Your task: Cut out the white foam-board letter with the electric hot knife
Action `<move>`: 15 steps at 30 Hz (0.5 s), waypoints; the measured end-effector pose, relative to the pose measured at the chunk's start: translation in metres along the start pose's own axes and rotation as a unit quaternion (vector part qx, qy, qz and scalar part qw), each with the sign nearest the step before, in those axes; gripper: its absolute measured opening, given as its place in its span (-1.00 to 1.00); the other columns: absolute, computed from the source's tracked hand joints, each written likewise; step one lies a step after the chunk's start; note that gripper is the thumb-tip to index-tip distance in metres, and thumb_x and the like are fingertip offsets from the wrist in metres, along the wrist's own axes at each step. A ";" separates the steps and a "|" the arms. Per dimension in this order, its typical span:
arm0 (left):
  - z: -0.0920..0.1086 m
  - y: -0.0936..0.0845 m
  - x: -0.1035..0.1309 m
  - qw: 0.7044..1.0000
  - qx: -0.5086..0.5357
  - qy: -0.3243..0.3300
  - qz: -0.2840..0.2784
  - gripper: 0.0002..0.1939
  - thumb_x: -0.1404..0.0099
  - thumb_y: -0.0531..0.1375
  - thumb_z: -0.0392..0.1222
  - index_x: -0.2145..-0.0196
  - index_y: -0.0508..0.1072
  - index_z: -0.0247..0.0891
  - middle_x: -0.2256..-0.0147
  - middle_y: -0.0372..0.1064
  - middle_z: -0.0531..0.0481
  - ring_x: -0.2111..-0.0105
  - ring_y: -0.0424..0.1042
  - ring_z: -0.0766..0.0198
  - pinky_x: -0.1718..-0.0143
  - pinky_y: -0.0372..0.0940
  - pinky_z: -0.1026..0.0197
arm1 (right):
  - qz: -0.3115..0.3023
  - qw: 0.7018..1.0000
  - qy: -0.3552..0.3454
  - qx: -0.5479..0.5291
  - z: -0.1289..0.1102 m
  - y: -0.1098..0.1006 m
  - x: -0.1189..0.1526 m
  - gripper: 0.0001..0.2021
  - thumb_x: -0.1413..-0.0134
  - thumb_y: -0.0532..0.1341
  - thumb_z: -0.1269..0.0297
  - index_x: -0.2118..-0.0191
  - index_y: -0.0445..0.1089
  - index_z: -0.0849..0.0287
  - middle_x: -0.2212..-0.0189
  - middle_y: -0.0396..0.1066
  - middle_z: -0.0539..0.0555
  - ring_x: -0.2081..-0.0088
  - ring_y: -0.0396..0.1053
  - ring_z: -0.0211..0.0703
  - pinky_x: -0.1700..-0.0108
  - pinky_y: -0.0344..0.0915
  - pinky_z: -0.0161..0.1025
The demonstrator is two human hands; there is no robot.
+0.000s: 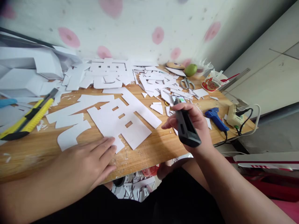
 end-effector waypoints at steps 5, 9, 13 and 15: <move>-0.007 -0.001 0.000 0.998 0.013 0.019 0.065 -0.68 -0.37 0.05 -0.35 0.22 0.62 -0.45 0.14 0.59 -0.39 0.18 0.63 -0.09 0.22 0.60 -0.08 | -0.031 0.999 0.003 -0.025 0.005 0.012 0.004 -0.72 -0.10 0.46 0.22 0.08 0.49 0.04 0.64 0.36 -0.15 0.66 0.33 -0.28 0.58 0.38 -0.27; -0.011 -0.001 0.001 0.997 0.019 0.019 0.066 -0.69 -0.31 0.08 -0.43 0.20 0.63 -0.40 0.13 0.60 -0.33 0.17 0.62 -0.06 0.22 0.59 -0.04 | -0.054 0.997 -0.003 -0.052 0.007 0.027 0.003 -0.69 -0.03 0.50 0.22 0.11 0.51 0.04 0.68 0.29 -0.19 0.73 0.22 -0.34 0.68 0.21 -0.33; -0.013 -0.002 0.002 0.998 0.031 0.017 0.045 -0.72 -0.25 0.14 -0.46 0.20 0.63 -0.36 0.17 0.62 -0.23 0.24 0.61 0.01 0.28 0.55 0.03 | -0.055 0.995 0.001 -0.078 0.006 0.041 -0.004 -0.74 -0.03 0.50 0.29 0.15 0.52 0.03 0.68 0.28 -0.20 0.76 0.18 -0.39 0.72 0.12 -0.37; -0.014 -0.002 0.001 0.999 0.029 0.004 0.029 -0.70 -0.23 0.18 -0.44 0.14 0.62 -0.34 0.15 0.61 -0.19 0.25 0.59 0.04 0.30 0.52 0.06 | -0.071 0.994 0.015 -0.087 0.003 0.045 -0.007 -0.77 -0.06 0.48 0.28 0.17 0.51 0.00 0.69 0.26 -0.21 0.76 0.19 -0.39 0.70 0.14 -0.37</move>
Point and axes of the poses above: each hand's wrist, its own x-axis away from the middle knuckle, its own y-axis out of the palm, z = x × y, the point moved 1 cm from there along -x, towards the middle knuckle
